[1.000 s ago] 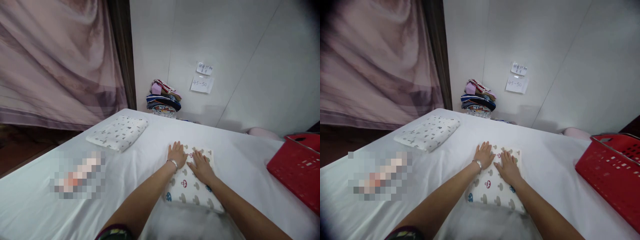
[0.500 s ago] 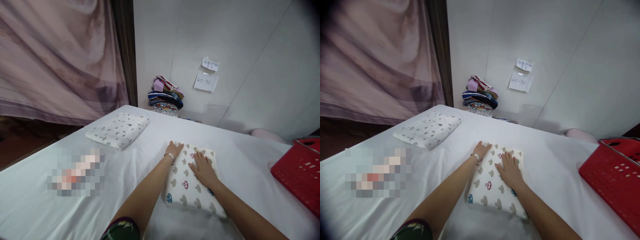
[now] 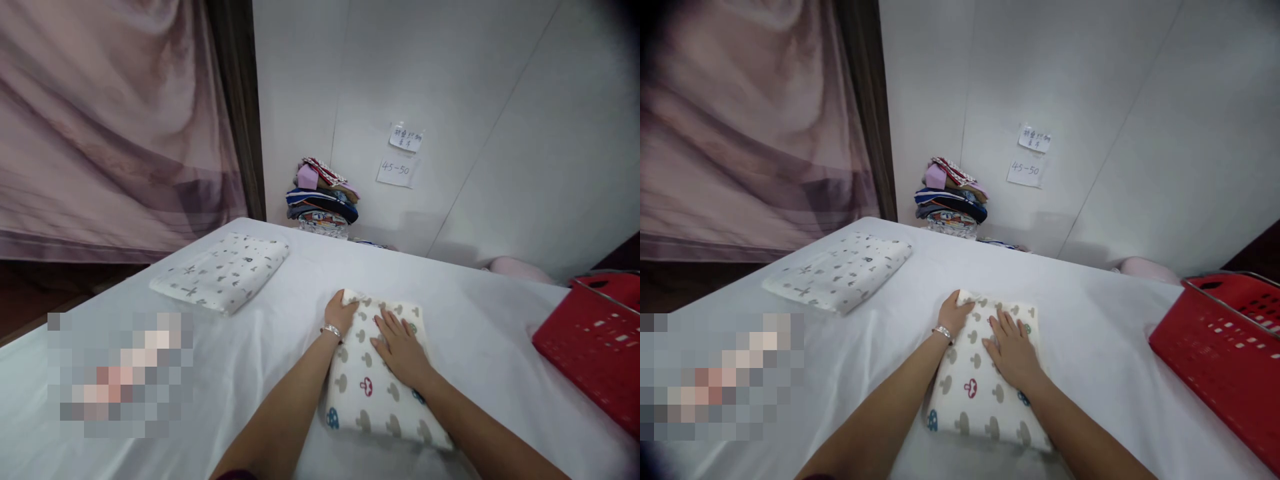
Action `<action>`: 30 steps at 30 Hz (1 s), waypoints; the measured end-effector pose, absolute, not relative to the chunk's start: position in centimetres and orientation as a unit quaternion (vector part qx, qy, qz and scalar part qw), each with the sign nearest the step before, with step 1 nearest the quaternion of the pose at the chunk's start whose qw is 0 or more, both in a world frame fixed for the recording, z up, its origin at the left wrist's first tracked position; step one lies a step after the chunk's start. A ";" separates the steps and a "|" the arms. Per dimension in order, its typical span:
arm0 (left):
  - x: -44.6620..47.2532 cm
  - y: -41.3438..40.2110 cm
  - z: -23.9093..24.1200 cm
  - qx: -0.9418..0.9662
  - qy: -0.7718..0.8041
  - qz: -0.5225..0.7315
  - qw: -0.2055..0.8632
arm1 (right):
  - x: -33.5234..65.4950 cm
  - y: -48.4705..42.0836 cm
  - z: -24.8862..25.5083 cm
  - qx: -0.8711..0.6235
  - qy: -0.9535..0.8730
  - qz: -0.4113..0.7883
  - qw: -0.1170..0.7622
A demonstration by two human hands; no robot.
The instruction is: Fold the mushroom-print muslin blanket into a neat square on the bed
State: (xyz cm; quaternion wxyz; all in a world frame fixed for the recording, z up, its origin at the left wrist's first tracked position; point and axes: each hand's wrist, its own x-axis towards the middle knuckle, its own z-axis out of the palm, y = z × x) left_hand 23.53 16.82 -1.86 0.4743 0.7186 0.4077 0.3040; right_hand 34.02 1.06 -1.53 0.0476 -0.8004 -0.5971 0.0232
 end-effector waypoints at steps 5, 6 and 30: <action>23.4 16.7 -2.2 0.721 0.389 0.326 0.472 | 34.0 1.1 -1.6 -0.798 -0.599 0.022 0.057; 23.4 16.7 -2.1 0.722 0.393 0.323 0.469 | 34.0 1.1 -1.6 -0.798 -0.599 0.023 0.058; 23.6 14.5 -1.2 0.933 0.302 0.067 0.183 | 33.8 -1.2 1.2 -0.816 -0.572 0.070 0.031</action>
